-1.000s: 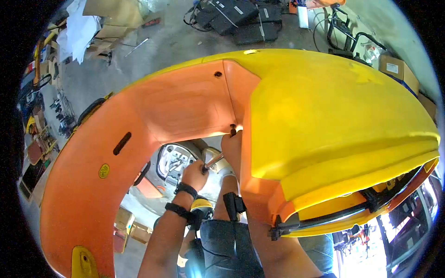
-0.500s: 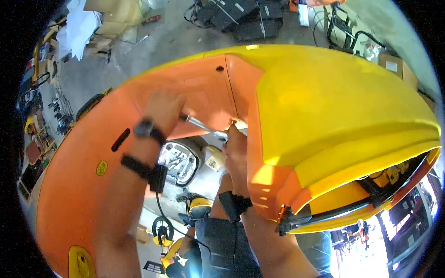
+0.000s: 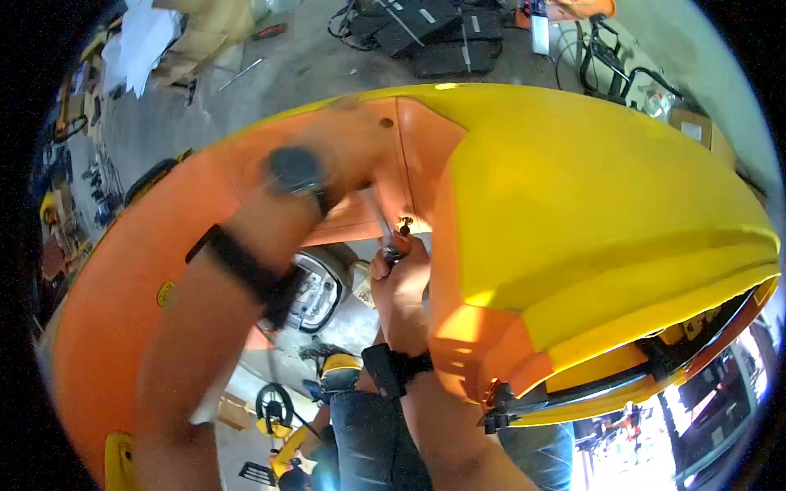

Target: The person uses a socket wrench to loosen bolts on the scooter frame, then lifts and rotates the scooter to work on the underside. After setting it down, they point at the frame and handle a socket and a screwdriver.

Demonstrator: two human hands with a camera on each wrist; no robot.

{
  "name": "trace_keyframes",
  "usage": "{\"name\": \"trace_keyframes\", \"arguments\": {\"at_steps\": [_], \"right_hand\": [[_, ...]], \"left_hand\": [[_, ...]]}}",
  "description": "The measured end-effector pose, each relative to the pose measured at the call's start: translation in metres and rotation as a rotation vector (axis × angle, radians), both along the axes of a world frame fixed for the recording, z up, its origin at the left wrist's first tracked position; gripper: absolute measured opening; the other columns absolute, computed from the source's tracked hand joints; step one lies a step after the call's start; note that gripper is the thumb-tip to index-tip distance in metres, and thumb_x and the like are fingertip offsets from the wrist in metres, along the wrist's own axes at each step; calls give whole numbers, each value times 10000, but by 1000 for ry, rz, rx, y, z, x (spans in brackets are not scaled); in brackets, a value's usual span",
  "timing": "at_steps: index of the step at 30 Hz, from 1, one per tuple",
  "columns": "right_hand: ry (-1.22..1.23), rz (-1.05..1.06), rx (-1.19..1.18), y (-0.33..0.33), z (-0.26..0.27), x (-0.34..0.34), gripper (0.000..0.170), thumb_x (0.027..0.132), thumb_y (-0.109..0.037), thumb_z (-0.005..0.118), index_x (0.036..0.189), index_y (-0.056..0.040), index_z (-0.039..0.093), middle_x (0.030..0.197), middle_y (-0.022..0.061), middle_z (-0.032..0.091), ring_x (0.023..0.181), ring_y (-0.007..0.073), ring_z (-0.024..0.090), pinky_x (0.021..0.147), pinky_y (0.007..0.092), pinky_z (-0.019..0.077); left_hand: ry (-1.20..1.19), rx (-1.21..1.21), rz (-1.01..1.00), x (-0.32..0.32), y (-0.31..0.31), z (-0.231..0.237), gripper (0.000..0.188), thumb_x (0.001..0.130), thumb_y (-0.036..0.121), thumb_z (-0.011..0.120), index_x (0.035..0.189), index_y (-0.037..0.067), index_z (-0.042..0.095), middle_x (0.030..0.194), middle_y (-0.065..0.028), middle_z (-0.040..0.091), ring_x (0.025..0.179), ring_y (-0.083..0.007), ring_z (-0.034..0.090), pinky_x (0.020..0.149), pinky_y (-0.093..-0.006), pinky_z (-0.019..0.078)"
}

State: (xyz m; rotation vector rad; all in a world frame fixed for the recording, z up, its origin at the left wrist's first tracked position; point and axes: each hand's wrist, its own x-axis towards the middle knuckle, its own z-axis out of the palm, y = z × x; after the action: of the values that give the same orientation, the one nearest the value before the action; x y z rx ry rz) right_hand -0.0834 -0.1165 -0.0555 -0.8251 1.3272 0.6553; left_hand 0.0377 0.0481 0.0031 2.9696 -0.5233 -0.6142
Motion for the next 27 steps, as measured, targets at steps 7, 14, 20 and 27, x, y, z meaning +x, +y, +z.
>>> {"name": "trace_keyframes", "arguments": {"at_steps": [7, 14, 20, 27], "right_hand": [[-30, -89, 358, -15, 12, 20, 177, 870, -213, 458, 850, -58, 542, 650, 34, 505, 414, 116, 421, 366, 246, 292], [-541, 1271, -414, -43, 9, -33, 358, 835, -333, 546, 823, 18, 613, 676, 119, 628, 629, 204, 562, 596, 342, 444], [-68, 1405, -149, -91, 59, -64, 337, 835, -339, 542, 846, -10, 613, 689, 86, 625, 641, 173, 592, 566, 324, 453], [179, 1231, 24, -193, 99, -80, 236, 867, -282, 519, 932, -67, 589, 782, 63, 624, 711, 152, 615, 551, 325, 478]], "left_hand": [[173, -4, 83, -20, 13, 9, 99, 731, 191, 654, 808, 129, 647, 811, -72, 664, 830, -263, 619, 861, -400, 423], [423, -145, 830, -230, -11, 28, 76, 711, 68, 605, 671, 61, 540, 667, -154, 585, 686, -365, 574, 619, -465, 438], [669, -163, 1041, -334, -88, 33, 97, 729, 140, 674, 757, 103, 590, 751, -144, 645, 768, -354, 624, 697, -460, 471], [805, -233, 847, -319, -149, 45, 83, 761, 208, 664, 759, 127, 644, 765, -109, 655, 826, -319, 627, 742, -451, 457]]}}
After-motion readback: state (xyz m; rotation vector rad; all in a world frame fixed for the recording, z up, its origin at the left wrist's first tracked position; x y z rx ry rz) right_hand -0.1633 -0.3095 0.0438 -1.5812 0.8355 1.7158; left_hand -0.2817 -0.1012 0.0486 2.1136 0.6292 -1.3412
